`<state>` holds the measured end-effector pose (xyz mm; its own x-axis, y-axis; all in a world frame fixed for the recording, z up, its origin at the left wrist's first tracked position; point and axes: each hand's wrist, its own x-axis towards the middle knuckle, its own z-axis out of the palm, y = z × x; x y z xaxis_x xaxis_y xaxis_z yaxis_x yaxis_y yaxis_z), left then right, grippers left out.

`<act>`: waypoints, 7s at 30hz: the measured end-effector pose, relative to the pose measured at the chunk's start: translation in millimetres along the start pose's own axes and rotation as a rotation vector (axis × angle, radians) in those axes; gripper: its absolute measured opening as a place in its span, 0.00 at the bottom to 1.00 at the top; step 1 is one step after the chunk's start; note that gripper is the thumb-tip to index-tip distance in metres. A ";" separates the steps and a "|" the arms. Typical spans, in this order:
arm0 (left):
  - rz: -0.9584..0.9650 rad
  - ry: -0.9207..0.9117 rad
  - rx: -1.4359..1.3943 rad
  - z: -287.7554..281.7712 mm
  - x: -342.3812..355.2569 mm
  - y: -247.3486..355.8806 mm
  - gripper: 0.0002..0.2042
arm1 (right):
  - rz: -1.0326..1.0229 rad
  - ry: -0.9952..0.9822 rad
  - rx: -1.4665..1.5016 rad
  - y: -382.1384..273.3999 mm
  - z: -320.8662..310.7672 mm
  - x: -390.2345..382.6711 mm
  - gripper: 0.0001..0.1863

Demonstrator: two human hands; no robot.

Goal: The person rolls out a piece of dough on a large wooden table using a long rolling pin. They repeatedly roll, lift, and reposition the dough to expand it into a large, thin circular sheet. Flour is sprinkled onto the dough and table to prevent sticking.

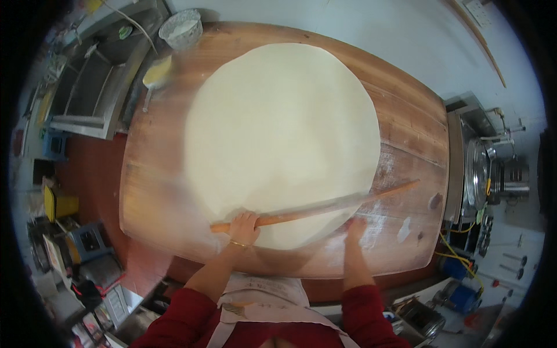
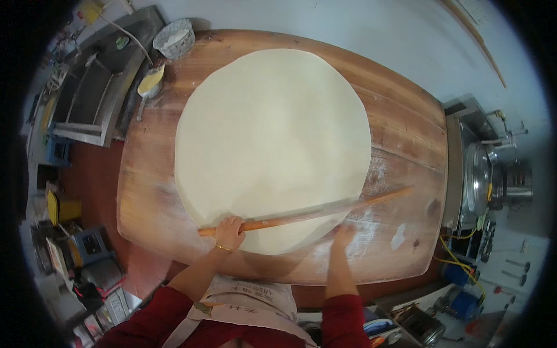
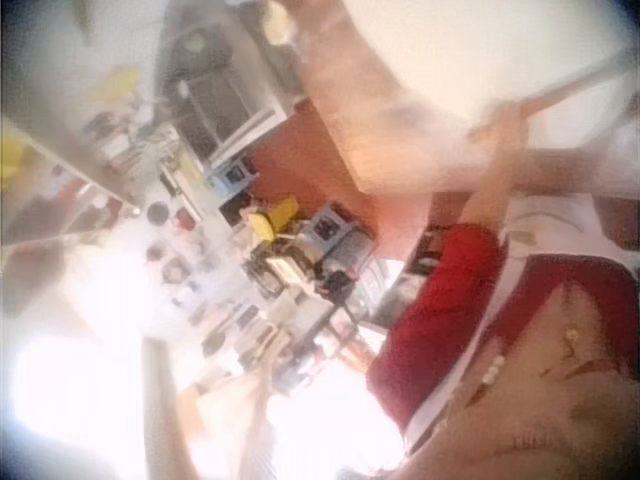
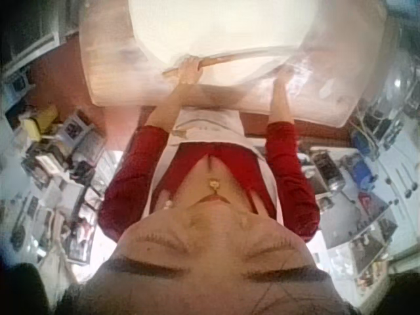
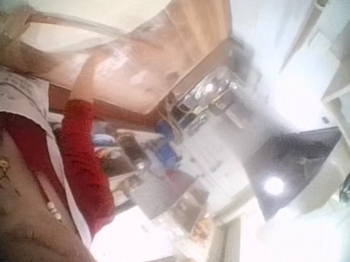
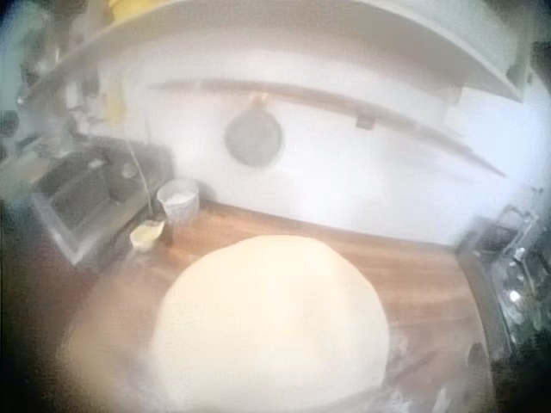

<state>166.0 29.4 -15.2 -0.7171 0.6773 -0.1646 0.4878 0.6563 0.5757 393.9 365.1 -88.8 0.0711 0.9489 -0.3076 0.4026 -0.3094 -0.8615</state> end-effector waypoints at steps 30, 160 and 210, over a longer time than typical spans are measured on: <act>-0.089 0.002 -0.041 105.9 46.2 138.6 0.32 | -1.371 -1.477 -0.984 -115.0 83.6 -42.9 0.35; 0.002 0.067 0.410 -108.0 -53.6 -177.4 0.10 | -0.857 -0.312 -1.007 -5.4 -69.3 -206.3 0.17; 0.295 0.201 0.297 -88.8 -45.7 -132.6 0.15 | -0.758 -0.219 -0.742 -5.8 47.7 -274.7 0.16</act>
<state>89.9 -118.1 -12.9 -0.5943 0.7907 0.1468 0.7857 0.5319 0.3159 328.5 103.3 -18.6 -0.5639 0.8226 0.0733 0.7300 0.5381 -0.4214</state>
